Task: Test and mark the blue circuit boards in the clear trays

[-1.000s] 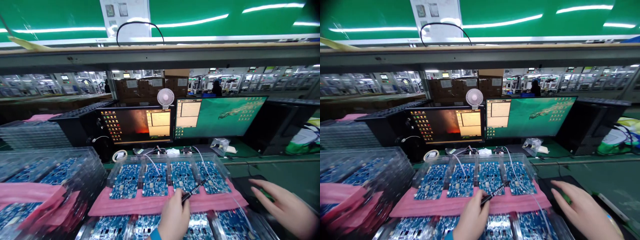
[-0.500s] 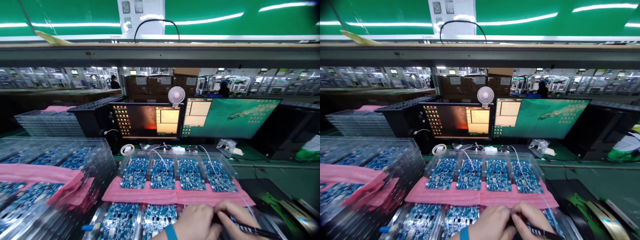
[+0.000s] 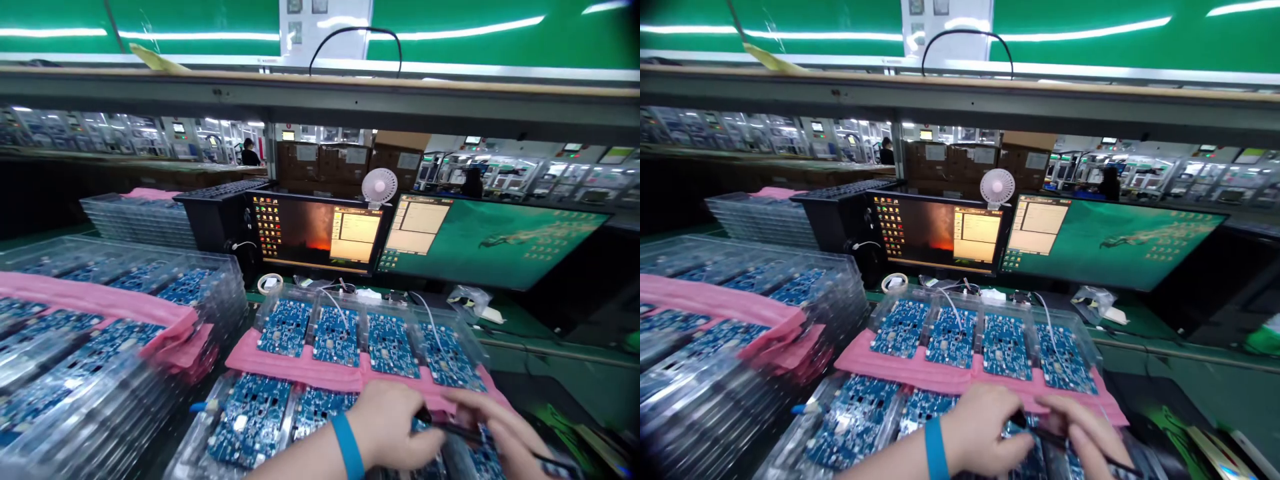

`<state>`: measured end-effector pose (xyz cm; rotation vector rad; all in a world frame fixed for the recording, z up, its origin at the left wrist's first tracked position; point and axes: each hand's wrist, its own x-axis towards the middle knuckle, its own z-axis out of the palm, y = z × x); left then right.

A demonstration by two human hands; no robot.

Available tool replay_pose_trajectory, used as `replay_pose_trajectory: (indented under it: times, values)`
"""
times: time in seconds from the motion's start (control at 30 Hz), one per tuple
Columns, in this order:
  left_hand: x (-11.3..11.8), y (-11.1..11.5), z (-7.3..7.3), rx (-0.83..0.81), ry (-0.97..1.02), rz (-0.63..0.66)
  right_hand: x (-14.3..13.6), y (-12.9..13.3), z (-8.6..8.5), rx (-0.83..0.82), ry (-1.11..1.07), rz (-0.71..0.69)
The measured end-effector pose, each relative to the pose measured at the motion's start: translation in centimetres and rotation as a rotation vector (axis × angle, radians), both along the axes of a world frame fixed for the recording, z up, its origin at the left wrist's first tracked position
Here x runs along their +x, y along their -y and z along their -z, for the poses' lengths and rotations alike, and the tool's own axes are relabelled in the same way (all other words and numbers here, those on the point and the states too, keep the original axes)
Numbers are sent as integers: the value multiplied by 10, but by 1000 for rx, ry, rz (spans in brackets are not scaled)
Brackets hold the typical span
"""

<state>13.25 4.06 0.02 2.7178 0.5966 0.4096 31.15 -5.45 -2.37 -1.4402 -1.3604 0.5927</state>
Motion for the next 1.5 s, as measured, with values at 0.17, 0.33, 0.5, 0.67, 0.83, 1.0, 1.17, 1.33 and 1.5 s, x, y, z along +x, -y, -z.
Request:
replay_pose_trajectory:
  times: [0.17,0.33,0.5,0.67,0.83,1.0,1.17,1.33,1.5]
  values:
    - [-27,-18,-10,146,-130,-80,-17,-41,-21,-137,-151,211]
    - [-54,-39,6,195,-258,-205,-59,-99,-23,-175,-37,-144]
    - [-59,-42,19,167,-291,-188,-97,-144,12,-290,-140,-252]
    - [-59,-42,21,147,-254,-166,-102,-159,39,-349,-142,-213]
    - [-60,-44,24,126,-240,-158,-98,-156,41,-370,-116,-231]
    - [-60,-43,28,108,-228,-173,-102,-155,38,-364,-69,-243]
    - [-61,-42,27,103,-237,-186,-103,-149,20,-338,13,-179]
    - [-63,-43,22,87,-225,-226,-89,-126,-12,-292,46,-150]
    - [-62,-46,11,-9,-162,-279,-69,-89,-20,-285,-299,-94]
